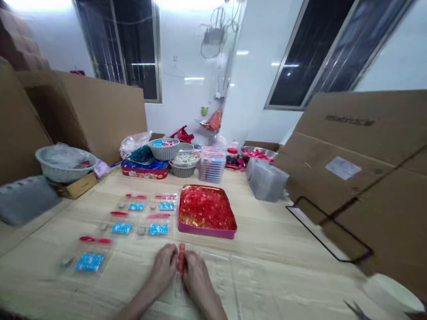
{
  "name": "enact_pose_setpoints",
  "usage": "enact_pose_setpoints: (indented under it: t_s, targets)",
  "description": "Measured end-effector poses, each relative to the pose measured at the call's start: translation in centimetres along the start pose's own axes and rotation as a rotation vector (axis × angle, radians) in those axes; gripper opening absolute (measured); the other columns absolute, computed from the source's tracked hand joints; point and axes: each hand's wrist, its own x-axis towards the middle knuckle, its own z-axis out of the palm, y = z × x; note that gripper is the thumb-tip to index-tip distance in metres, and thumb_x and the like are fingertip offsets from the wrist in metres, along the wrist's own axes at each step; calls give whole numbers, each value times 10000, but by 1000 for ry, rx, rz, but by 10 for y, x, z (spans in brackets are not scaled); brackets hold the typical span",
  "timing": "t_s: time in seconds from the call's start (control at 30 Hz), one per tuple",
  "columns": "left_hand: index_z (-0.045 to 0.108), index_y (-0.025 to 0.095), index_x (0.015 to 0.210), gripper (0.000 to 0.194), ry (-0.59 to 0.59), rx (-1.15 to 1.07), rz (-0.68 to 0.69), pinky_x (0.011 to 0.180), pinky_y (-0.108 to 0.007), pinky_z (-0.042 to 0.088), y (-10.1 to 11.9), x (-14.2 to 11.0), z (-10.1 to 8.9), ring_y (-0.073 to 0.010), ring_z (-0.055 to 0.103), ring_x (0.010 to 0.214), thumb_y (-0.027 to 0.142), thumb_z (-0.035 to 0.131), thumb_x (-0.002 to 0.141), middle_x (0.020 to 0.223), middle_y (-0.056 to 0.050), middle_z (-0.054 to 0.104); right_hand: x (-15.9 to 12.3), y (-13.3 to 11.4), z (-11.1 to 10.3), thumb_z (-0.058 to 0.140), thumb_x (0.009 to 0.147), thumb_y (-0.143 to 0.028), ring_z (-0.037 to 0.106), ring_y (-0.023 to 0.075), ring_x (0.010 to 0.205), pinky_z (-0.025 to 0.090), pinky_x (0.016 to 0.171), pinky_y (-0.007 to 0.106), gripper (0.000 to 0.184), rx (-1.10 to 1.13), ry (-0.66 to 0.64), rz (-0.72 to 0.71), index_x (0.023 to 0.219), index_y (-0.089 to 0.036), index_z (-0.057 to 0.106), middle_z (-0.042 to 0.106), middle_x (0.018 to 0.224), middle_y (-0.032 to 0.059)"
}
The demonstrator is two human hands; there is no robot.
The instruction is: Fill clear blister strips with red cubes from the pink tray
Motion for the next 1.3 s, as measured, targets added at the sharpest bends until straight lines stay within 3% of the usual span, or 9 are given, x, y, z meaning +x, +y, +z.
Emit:
enact_pose_setpoints:
  t_s: [0.13,0.3,0.47,0.63,0.77,0.9,1.03,1.17,1.3]
  targets:
    - [628,168,781,164,-120,25,113,670,-254,376,4,-4,-11,-172,559,737,143,467,754,778,-51,618,18,-3,-34,399,700,-79,566,166,618,395,587,235,176,69,-19,10,660,-173,542,611,643,37]
    - [643,161,669,174,-184,99,86,620,-253,333,-3,-5,-4,-157,542,679,95,485,693,711,-43,617,79,10,-74,444,741,-117,600,169,717,409,650,229,160,-85,34,64,746,-178,592,649,742,34]
    - [676,144,690,160,-148,16,98,628,-243,342,-17,-3,6,-142,523,640,86,538,636,666,-33,606,134,26,-61,556,644,-81,637,221,770,404,651,255,111,-187,-26,208,679,-150,637,690,748,93]
    - [694,147,666,188,-147,-119,78,591,-232,333,-21,-1,4,-125,498,597,66,543,589,627,-12,579,148,31,-41,613,566,-64,643,293,789,418,632,304,107,-141,-11,340,656,-120,624,687,759,157]
    - [668,130,611,135,-99,-376,-27,543,-234,329,-14,2,-6,-126,484,542,90,558,543,563,-3,561,137,29,-55,605,644,-131,650,227,749,442,624,266,94,53,-2,311,737,-130,624,692,761,105]
    - [608,137,595,119,23,-524,-108,524,-234,337,1,9,-19,-126,478,537,218,535,642,546,-3,536,98,21,-66,625,712,-317,640,176,684,469,606,250,224,361,-31,231,857,-147,602,688,758,51]
    - [616,128,705,205,41,-714,-159,548,-233,394,19,12,-24,-126,517,575,317,537,692,616,-21,582,50,6,-53,761,597,-391,593,155,610,456,573,253,311,774,-27,152,741,-157,613,649,672,18]
    - [613,120,656,217,48,-959,-261,514,-226,389,28,5,-27,-112,514,524,284,702,544,582,-20,598,23,-11,-35,776,598,-395,563,138,576,442,542,238,309,829,74,175,693,-165,592,616,640,2]
    - [597,118,580,363,-66,-1110,-395,448,-238,364,28,-3,-31,-106,484,417,447,744,539,486,-17,567,15,-22,-29,796,578,-389,584,150,629,468,583,246,323,934,124,167,697,-169,591,622,690,9]
